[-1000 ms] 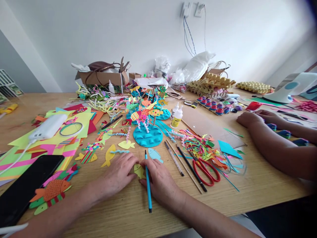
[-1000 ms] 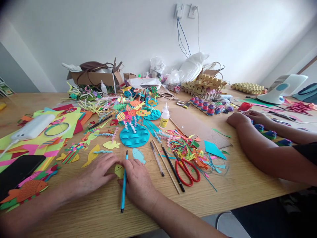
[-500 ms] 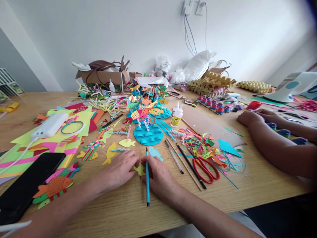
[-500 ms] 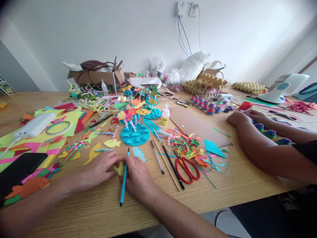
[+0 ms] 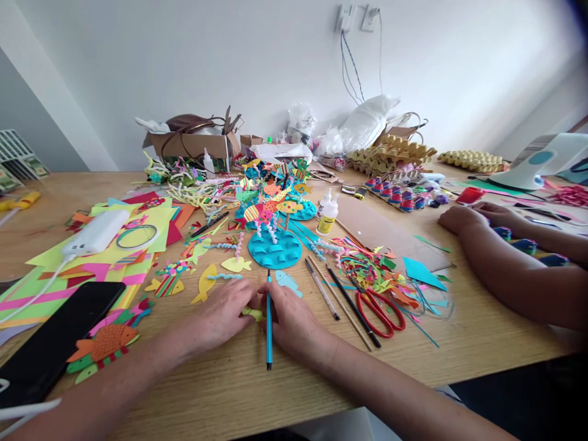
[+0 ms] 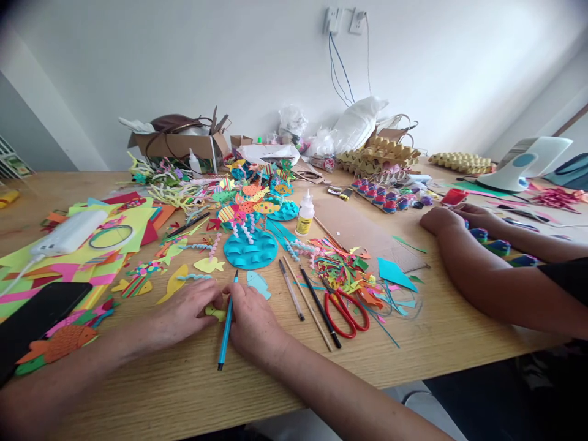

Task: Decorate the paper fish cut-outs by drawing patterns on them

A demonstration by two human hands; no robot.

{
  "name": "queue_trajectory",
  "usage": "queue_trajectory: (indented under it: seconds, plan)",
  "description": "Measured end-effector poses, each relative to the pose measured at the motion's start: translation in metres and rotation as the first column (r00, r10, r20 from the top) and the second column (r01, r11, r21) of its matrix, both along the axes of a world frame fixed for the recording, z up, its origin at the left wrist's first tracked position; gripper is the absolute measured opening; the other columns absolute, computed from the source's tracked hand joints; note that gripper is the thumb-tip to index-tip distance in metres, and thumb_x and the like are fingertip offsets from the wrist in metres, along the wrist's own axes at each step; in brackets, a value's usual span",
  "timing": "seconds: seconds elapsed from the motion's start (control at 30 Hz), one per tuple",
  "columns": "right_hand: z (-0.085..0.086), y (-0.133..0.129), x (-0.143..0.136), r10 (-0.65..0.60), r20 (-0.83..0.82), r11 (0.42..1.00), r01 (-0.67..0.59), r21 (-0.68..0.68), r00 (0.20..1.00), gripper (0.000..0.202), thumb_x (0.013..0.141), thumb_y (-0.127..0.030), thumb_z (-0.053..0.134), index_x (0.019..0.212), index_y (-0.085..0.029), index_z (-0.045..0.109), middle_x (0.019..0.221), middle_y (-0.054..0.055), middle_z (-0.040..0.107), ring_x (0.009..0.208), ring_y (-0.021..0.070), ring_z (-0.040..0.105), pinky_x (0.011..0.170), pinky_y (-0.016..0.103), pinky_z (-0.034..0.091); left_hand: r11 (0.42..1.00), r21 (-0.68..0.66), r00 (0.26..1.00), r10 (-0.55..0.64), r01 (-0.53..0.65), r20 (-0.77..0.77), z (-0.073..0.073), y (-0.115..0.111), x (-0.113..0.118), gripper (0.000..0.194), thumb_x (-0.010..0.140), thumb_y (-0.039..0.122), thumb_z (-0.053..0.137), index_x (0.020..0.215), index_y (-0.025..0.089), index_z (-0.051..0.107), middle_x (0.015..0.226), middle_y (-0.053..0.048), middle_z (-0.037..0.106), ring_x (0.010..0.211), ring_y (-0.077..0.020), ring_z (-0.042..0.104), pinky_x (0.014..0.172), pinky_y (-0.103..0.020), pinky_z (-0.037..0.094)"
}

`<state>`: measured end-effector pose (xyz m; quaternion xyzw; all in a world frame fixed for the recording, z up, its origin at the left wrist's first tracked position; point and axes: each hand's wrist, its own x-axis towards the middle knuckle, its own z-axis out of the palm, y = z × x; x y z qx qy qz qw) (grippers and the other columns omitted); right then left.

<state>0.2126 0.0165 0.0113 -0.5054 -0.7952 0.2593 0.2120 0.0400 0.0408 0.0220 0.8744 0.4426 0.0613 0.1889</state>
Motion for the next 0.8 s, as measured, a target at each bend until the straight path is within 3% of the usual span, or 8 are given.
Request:
queue_trajectory:
  seconds: [0.2,0.43,0.6,0.8]
  plan:
    - [0.000,0.001,-0.002,-0.018,-0.104,1.000,0.016,-0.025,0.994,0.036,0.068,-0.001,0.054,0.099,-0.018,0.050,0.087,0.006,0.063,0.085,0.0205,0.058,0.074,0.032,0.044,1.000,0.024,0.995,0.006,-0.009,0.103,-0.005,-0.008,-0.003,0.011,0.075,0.009,0.051,0.076,0.020,0.049,0.085,-0.001,0.056,0.084,-0.0184,0.055,0.075,-0.030,0.043]
    - [-0.001,0.003,-0.006,-0.150,-0.469,0.960,0.014,-0.280,0.870,0.030,0.065,-0.004,0.060,0.086,-0.021,0.047,0.072,-0.005,0.056,0.063,0.0111,0.055,0.058,0.022,0.041,0.999,0.022,0.968,0.043,-0.050,0.249,-0.005,-0.014,-0.006,0.008,0.077,0.019,0.045,0.071,0.021,0.041,0.071,0.002,0.048,0.066,-0.0145,0.049,0.060,-0.025,0.039]
    - [-0.004,0.006,-0.006,-0.207,-0.548,0.936,0.001,-0.352,0.810,0.030,0.063,-0.006,0.064,0.084,-0.020,0.048,0.066,-0.007,0.050,0.060,0.0101,0.050,0.054,0.021,0.038,0.976,-0.177,0.932,0.177,-0.125,0.316,-0.003,-0.020,-0.006,0.007,0.072,0.028,0.044,0.070,0.023,0.040,0.061,0.006,0.040,0.054,-0.0124,0.040,0.050,-0.023,0.031]
    - [0.001,0.003,-0.003,-0.188,-0.485,0.939,0.012,-0.344,0.854,0.030,0.063,-0.003,0.063,0.083,-0.020,0.049,0.063,-0.008,0.049,0.057,0.0085,0.046,0.052,0.019,0.034,0.940,-0.304,0.900,0.262,-0.156,0.348,-0.002,-0.020,-0.008,0.013,0.071,0.036,0.043,0.071,0.023,0.042,0.063,0.005,0.042,0.060,-0.0143,0.045,0.055,-0.024,0.036]
